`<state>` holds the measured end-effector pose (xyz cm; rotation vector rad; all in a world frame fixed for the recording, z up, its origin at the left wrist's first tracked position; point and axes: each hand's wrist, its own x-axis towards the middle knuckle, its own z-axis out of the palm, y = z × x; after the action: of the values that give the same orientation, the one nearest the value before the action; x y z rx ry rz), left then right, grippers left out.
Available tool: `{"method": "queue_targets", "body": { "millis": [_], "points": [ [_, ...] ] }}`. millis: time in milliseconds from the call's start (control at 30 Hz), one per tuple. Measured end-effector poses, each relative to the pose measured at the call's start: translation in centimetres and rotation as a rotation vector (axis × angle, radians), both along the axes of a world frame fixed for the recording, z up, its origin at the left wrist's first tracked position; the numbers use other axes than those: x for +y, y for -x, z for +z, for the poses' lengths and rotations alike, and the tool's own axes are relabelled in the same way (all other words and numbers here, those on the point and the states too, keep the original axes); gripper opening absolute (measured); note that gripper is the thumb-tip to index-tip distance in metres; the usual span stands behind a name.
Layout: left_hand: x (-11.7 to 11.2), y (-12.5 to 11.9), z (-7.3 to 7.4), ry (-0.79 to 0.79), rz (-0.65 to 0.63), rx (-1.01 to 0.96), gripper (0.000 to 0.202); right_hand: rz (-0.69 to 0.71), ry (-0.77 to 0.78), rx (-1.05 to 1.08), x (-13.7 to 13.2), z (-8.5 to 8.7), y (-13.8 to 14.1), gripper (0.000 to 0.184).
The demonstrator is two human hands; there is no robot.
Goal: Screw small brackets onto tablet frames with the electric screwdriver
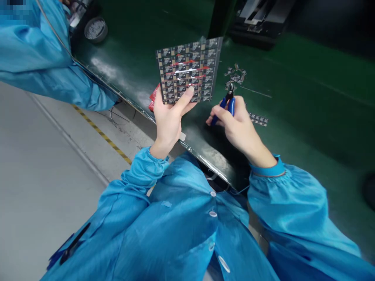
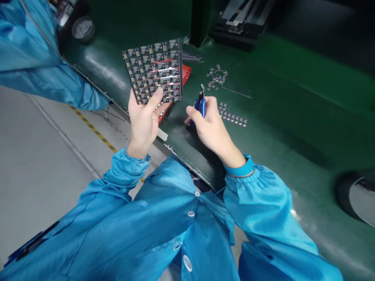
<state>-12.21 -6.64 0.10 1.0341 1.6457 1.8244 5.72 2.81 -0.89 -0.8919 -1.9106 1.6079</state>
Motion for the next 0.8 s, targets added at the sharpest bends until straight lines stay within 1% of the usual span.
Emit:
{"method": "queue_targets", "body": {
  "millis": [67, 133, 200, 267, 333, 400, 467, 533, 600, 667, 733, 800],
  "points": [
    [0.3, 0.1, -0.4, -0.013, 0.017, 0.014, 0.068, 0.025, 0.098, 0.044, -0.1, 1.1, -0.2, 0.096],
    [0.7, -0.3, -1.0, -0.055, 0.007, 0.028, 0.060, 0.047, 0.182, 0.086, -0.5, 1.9, -0.2, 0.095],
    [1.1, -1.5, -1.4, -0.087, -0.016, 0.014, 0.052, 0.051, 0.246, 0.123, -1.1, 2.3, 0.3, 0.097],
    [1.5, -3.3, -1.5, -0.043, -0.024, -0.013, 0.048, 0.023, 0.291, 0.158, -2.0, 2.1, 1.0, 0.100],
    [1.7, -5.2, -0.7, 0.032, 0.009, -0.062, 0.048, -0.029, 0.325, 0.186, -2.8, 1.5, 1.8, 0.100],
    [1.9, -6.8, 0.8, 0.038, 0.077, -0.162, 0.048, -0.072, 0.356, 0.210, -3.5, 1.1, 2.4, 0.101],
    [2.1, -7.8, 2.8, -0.022, 0.145, -0.335, 0.043, -0.089, 0.383, 0.234, -4.0, 1.0, 2.6, 0.101],
    [2.2, -8.4, 4.7, -0.089, 0.193, -0.505, 0.045, -0.089, 0.399, 0.258, -4.3, 1.4, 2.5, 0.099],
    [2.3, -8.7, 6.0, -0.143, 0.229, -0.608, 0.050, -0.075, 0.404, 0.277, -4.6, 2.0, 2.3, 0.096],
    [2.3, -9.0, 6.5, -0.186, 0.229, -0.639, 0.055, -0.050, 0.398, 0.293, -5.0, 2.6, 2.3, 0.096],
    [2.3, -9.3, 6.5, -0.244, 0.204, -0.639, 0.058, -0.028, 0.379, 0.302, -5.4, 3.1, 2.5, 0.099],
    [2.3, -9.5, 6.3, -0.281, 0.183, -0.637, 0.059, -0.012, 0.348, 0.294, -5.5, 3.1, 2.7, 0.102]
  ]
}}
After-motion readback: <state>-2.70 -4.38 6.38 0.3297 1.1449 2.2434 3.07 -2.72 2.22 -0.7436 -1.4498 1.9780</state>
